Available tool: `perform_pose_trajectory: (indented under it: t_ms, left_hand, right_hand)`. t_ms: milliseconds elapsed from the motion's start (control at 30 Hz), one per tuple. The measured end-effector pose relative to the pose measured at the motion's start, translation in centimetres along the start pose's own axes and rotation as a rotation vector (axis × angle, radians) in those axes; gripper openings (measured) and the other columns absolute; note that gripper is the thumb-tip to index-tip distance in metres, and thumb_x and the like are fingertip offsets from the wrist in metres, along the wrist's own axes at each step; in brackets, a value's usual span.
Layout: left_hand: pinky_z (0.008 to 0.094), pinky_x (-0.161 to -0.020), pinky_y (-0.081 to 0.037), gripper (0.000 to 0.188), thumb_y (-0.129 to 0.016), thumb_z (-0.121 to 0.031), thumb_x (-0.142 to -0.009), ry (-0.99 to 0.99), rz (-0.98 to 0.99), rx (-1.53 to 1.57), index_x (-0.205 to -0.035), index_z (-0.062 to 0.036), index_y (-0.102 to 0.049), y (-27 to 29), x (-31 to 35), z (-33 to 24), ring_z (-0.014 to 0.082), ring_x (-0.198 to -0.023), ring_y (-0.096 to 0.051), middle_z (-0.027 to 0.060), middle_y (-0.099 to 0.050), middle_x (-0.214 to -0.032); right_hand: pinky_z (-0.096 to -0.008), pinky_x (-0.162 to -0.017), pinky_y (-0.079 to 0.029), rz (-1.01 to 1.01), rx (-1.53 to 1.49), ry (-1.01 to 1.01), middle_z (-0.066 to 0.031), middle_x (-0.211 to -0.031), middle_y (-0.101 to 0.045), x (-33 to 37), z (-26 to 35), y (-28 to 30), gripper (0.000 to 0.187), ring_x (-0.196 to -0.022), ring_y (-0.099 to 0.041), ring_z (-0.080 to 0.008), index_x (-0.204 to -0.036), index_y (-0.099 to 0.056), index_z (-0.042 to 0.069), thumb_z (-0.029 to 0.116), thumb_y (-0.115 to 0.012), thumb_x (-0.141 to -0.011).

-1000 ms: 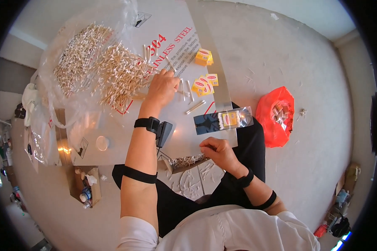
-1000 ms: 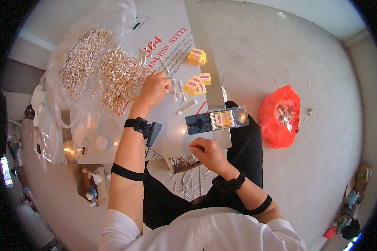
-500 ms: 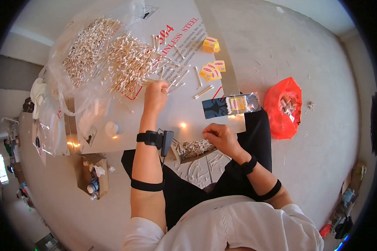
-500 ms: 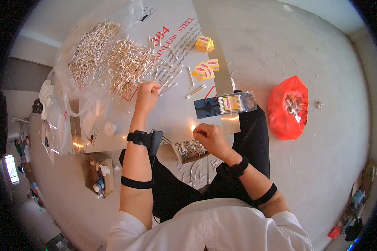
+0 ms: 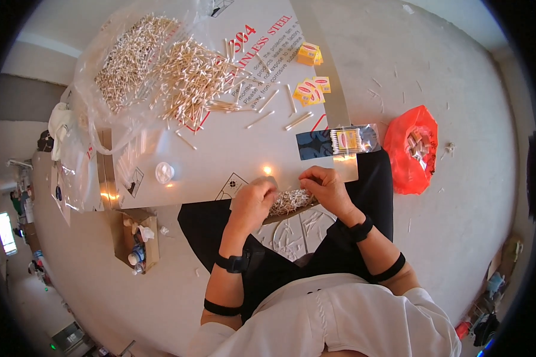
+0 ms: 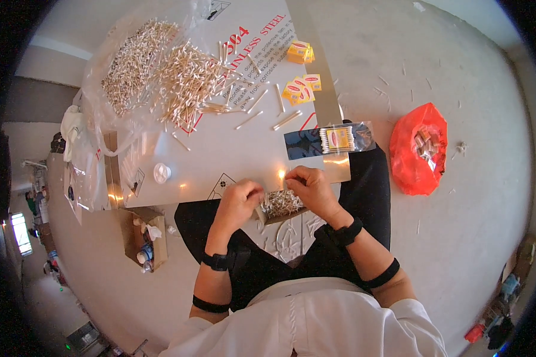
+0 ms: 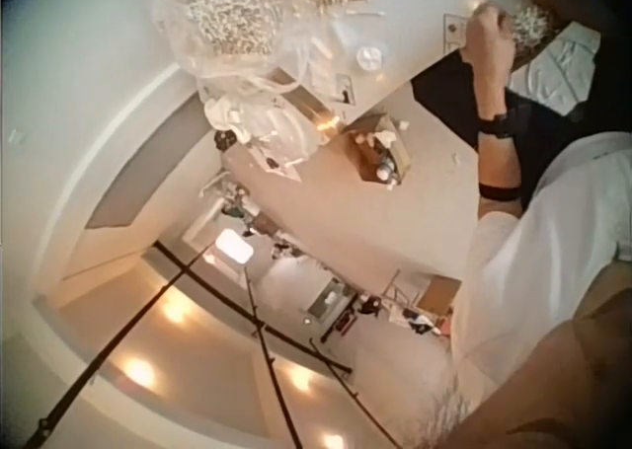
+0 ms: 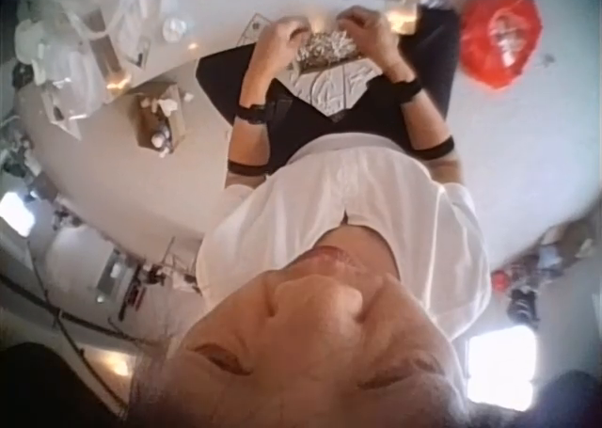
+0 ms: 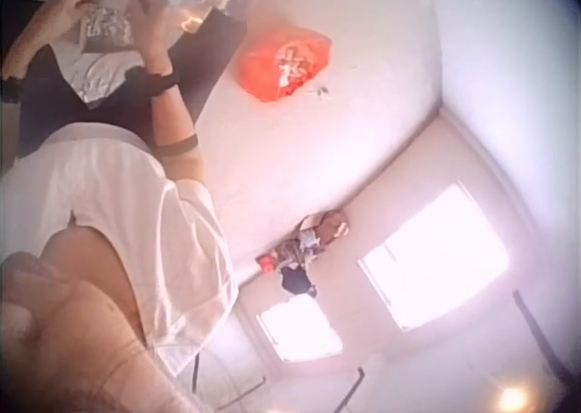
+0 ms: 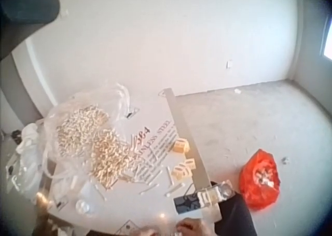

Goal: The recorder is aligning cotton swabs on a workbench and inserting them into plastic packaging bags.

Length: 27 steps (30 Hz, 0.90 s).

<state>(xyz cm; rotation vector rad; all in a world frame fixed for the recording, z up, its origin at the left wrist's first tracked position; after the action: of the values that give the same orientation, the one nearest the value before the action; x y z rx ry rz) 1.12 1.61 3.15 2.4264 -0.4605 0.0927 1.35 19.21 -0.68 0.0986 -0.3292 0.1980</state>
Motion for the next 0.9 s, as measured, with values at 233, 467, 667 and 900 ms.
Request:
perform_pose_trajectory:
  t_ms: [233, 467, 667, 900]
  left_hand:
    - [0.0412, -0.069, -0.05, 0.013, -0.068, -0.007, -0.081, -0.023, -0.365, -0.114, -0.09, 0.0, -0.062, 5.0, -7.4, 1.8, 0.0323, -0.075, -0.062, 0.0145, -0.063, -0.085]
    - [0.0457, -0.07, -0.049, 0.016, -0.071, -0.009, -0.081, -0.066, -0.433, -0.497, -0.089, -0.0004, -0.06, 4.8, -11.3, 2.9, 0.035, -0.078, -0.062, 0.0152, -0.062, -0.088]
    - [0.0343, -0.064, -0.046, 0.014, -0.067, -0.011, -0.084, 0.272, -0.154, 0.18, -0.083, 0.0023, -0.062, 3.9, -9.4, 5.2, 0.0166, -0.069, -0.057, 0.0073, -0.061, -0.071]
    - [0.0331, -0.062, -0.046, 0.011, -0.067, -0.009, -0.083, 0.117, 0.178, 0.19, -0.085, 0.0014, -0.064, 1.6, -2.0, 2.0, 0.0153, -0.062, -0.054, 0.0082, -0.062, -0.069]
  right_hand:
    - [-0.0249, -0.059, -0.047, -0.013, 0.006, 0.006, -0.0023, -0.072, -0.064, 0.0, -0.4, 0.3, 0.009, -0.065, -0.056, -0.0076, -0.091, -0.066, -0.003, 0.005, -0.064, -0.089]
    - [-0.0255, -0.057, -0.046, -0.012, 0.004, 0.032, -0.004, -0.069, -0.062, -0.1, 0.2, 0.0, 0.008, -0.062, -0.056, -0.0084, -0.088, -0.065, -0.003, 0.005, -0.064, -0.088]
    - [-0.0252, -0.056, -0.047, -0.018, 0.02, 0.031, -0.0042, -0.071, -0.064, -0.3, -0.4, 0.4, 0.009, -0.06, -0.057, -0.0088, -0.09, -0.066, -0.004, 0.005, -0.065, -0.088]
    - [-0.0237, -0.056, -0.049, -0.019, -0.079, -0.001, -0.0039, -0.074, -0.066, -0.3, -0.4, 0.5, 0.009, -0.06, -0.058, -0.0081, -0.092, -0.066, -0.004, 0.004, -0.064, -0.088]
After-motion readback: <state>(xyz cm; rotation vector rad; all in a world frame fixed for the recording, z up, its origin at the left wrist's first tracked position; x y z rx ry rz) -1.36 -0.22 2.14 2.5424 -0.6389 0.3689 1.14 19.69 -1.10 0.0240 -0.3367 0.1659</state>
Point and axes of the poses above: each hand's wrist, its own x-axis away from the middle knuckle, its own y-axis out of the back of the hand, z = x × y, the point moved 8 cm from there along -x, towards the middle knuckle
